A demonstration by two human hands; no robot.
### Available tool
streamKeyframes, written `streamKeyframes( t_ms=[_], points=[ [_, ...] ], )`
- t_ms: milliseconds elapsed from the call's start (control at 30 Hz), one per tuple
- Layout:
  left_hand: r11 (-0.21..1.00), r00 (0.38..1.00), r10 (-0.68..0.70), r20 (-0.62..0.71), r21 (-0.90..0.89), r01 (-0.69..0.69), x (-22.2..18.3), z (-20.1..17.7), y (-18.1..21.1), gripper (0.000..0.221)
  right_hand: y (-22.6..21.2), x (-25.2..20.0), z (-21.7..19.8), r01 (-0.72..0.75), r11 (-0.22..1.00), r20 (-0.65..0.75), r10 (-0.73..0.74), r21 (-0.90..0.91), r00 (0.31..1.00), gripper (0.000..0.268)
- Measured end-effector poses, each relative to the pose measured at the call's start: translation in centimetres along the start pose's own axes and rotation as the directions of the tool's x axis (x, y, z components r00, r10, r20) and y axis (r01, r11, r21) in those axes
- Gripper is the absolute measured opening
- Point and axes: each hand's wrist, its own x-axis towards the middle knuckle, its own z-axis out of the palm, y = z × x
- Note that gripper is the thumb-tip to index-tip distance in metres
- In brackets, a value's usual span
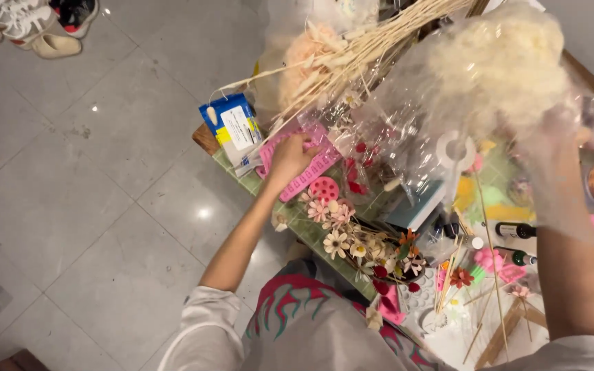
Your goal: Preparing and arranging various artificial and dried flowers for a display or product at a craft workstation.
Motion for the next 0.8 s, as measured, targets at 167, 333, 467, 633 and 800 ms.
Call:
streamKeyframes(
  t_ms=[167, 333, 467, 633, 800],
  points=[
    [0.839, 0.956, -0.032, -0.293, -0.527, -0.134, 3.1, 3.4, -0.5, 0.026, 2.4, -0.6, 2.5, -0.035, 0.999, -0.145, 0.037, 0.013, 0.989, 0.037],
    [0.483, 0.843, -0.136, -0.520, -0.778, -0.402, 5.2, 4.8, 0.3, 0.013, 6.2, 1.0, -1.2, -0.200, 0.978, -0.194, 0.208, 0.060, 0.959, 0.034],
    [0.186, 0.943, -0.135, -0.305, -0.942, -0.278, 4.1, 4.1, 1.7, 0.013, 6.6, -2.4, 1.7, -0.287, 0.949, -0.379, 0.220, -0.131, 0.899, 0.031],
    [0.288, 0.871, 0.154, -0.467, -0.822, -0.491, 6.1, 5.3, -1.1, 0.029, 6.1, -4.2, 3.2, -0.336, 0.779, -0.266, 0.224, -0.529, 0.938, 0.042],
    [0.746, 0.889, 0.212, -0.406, -0.521, -0.416, 5.3, 2.9, 1.8, 0.046, 4.4, -5.5, 3.6, -0.136, 0.523, -0.181, -0.036, -0.841, 0.983, 0.070]
  ],
)
